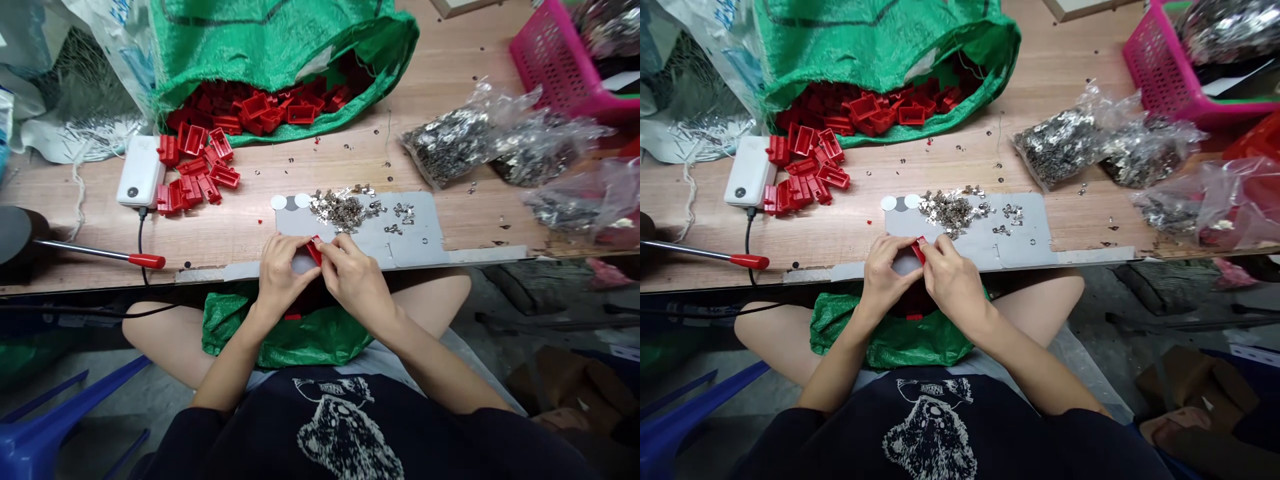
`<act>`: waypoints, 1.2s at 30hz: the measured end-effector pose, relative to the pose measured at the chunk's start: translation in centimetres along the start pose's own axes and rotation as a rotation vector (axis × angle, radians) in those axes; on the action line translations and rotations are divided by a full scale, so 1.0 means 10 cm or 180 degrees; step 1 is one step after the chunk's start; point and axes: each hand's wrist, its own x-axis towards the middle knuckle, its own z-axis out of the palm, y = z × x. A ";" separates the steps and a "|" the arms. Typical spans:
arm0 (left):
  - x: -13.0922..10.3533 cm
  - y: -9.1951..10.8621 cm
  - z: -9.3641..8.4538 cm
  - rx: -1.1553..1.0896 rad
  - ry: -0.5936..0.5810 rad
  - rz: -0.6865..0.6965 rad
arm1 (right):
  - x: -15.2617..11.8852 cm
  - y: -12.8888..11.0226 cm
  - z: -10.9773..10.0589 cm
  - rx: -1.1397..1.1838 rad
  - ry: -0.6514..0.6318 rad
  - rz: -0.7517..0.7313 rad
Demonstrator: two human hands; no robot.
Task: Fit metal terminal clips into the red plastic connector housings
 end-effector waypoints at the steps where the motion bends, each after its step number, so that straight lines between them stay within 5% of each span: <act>1: 0.00 0.00 0.00 -0.0016 0.0010 -0.0007 | 0.01 0.01 0.00 -0.0010 0.0004 -0.0020; 12: 0.00 0.01 0.00 0.0035 -0.0026 0.0004 | -0.06 0.06 0.13 0.0648 0.0849 -0.0075; 30: 0.02 0.02 -0.02 0.0090 -0.0147 -0.0014 | 0.02 0.11 0.04 0.0430 0.0160 -0.0187; 36: 0.00 0.07 -0.04 0.0029 0.0041 -0.0069 | 0.02 0.23 -0.03 0.1467 0.0231 -0.0257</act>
